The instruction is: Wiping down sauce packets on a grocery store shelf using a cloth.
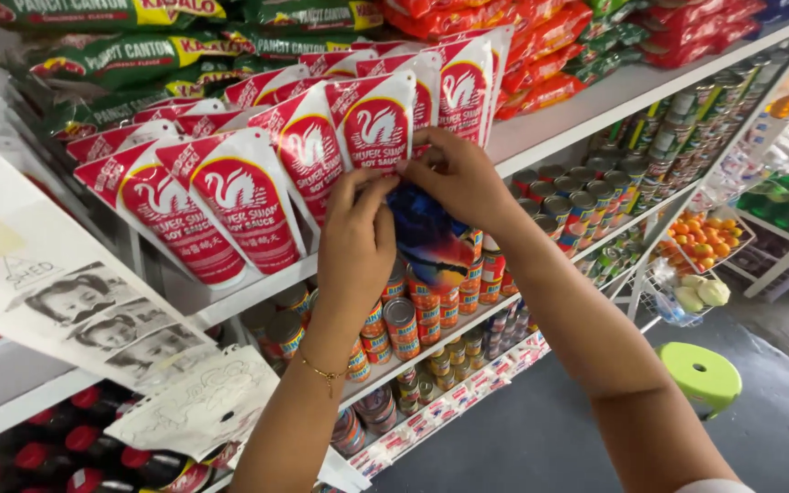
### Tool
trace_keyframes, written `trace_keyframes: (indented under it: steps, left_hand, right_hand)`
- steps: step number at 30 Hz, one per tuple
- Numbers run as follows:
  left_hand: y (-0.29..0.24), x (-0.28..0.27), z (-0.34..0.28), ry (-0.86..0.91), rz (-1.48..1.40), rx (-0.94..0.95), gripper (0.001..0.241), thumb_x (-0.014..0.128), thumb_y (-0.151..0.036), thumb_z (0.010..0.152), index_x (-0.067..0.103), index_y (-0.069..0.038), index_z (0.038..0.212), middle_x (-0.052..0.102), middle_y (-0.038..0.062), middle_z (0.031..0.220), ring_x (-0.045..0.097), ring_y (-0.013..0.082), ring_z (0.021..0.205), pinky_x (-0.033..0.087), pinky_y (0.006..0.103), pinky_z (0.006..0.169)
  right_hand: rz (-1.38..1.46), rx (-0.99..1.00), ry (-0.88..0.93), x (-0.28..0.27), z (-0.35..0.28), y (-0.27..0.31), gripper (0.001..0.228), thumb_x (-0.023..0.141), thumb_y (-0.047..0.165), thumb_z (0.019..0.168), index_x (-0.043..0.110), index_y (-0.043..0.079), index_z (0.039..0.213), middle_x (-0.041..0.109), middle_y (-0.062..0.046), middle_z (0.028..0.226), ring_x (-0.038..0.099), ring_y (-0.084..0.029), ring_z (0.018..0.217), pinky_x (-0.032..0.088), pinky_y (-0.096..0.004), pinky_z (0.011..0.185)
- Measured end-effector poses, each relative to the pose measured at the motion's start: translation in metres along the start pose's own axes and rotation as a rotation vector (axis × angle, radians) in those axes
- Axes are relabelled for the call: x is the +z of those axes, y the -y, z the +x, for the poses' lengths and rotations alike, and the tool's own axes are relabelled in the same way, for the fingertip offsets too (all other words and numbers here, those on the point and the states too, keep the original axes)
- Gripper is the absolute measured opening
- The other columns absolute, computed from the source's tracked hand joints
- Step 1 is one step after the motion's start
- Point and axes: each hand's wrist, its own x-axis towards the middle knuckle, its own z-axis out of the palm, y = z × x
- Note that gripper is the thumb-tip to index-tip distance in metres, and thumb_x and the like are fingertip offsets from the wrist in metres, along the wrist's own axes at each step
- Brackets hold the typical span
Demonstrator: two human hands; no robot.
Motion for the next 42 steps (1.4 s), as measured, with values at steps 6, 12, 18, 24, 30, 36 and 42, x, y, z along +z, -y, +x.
trace_keyframes:
  steps: [6,12,18,24,30,36,42]
  left_hand:
    - [-0.011,-0.035,-0.005,-0.308,0.042,0.061,0.028,0.067,-0.005,0.097,0.068,-0.009,0.124,0.058,0.009,0.118,0.059,0.0324,0.115,0.048,0.0456,0.100]
    - [0.016,-0.066,-0.028,-0.536,0.294,-0.145,0.043,0.070,-0.023,0.101,0.054,-0.004,0.137,0.047,0.015,0.131,0.047,0.0372,0.127,0.035,0.0494,0.112]
    - [-0.003,-0.088,-0.025,-0.377,0.224,-0.339,0.062,0.080,-0.022,0.097,0.044,0.001,0.141,0.053,0.023,0.120,0.059,0.0436,0.108,0.059,0.0428,0.082]
    - [0.018,-0.089,-0.029,-0.412,0.149,-0.235,0.049,0.088,-0.030,0.089,0.059,-0.002,0.118,0.054,0.012,0.098,0.062,0.0358,0.090,0.055,0.0421,0.074]
    - [-0.027,-0.100,-0.044,-0.433,-0.042,-0.159,0.023,0.075,-0.015,0.094,0.058,-0.004,0.106,0.049,0.007,0.107,0.055,0.0231,0.092,0.050,0.0326,0.083]
    - [-0.058,-0.087,-0.156,-0.384,-1.231,-0.802,0.043,0.061,-0.008,0.091,0.052,0.005,0.131,0.069,0.016,0.096,0.065,0.0202,0.072,0.053,0.0290,0.063]
    - [-0.066,-0.104,-0.201,-0.399,-1.763,-0.899,0.060,0.037,-0.049,0.108,0.053,0.000,0.138,0.065,0.019,0.117,0.063,0.0263,0.101,0.050,0.0406,0.087]
  right_hand:
    - [0.195,-0.075,-0.133,-0.006,-0.017,0.011,0.044,0.069,0.016,0.092,0.060,0.023,0.135,0.069,0.002,0.080,0.067,-0.012,0.075,0.055,-0.026,0.081]
    - [0.789,-0.029,-0.378,-0.008,-0.075,0.002,0.037,0.058,0.020,0.100,0.059,0.011,0.136,0.063,-0.006,0.097,0.060,-0.014,0.087,0.051,-0.026,0.082]
    - [1.417,0.401,-0.372,0.026,-0.135,-0.025,0.034,0.059,0.036,0.100,0.062,0.008,0.119,0.067,-0.011,0.103,0.064,-0.023,0.094,0.050,-0.037,0.086]
    - [1.846,0.827,-0.299,0.057,-0.187,-0.068,0.050,0.066,0.055,0.096,0.069,0.006,0.105,0.070,-0.018,0.108,0.067,-0.037,0.104,0.048,-0.054,0.096]
    - [1.896,0.692,-0.248,0.067,-0.190,-0.051,0.049,0.068,0.041,0.094,0.064,0.004,0.125,0.066,-0.023,0.125,0.060,-0.044,0.121,0.042,-0.065,0.106]
    - [1.534,0.310,-0.310,0.076,-0.209,-0.017,0.051,0.072,0.024,0.089,0.055,0.010,0.135,0.051,-0.020,0.147,0.060,-0.036,0.123,0.051,-0.048,0.100]
    - [0.804,-0.322,-0.132,0.109,-0.217,0.060,0.054,0.084,0.024,0.075,0.041,0.020,0.107,0.031,-0.023,0.164,0.034,-0.052,0.156,0.038,-0.060,0.124]
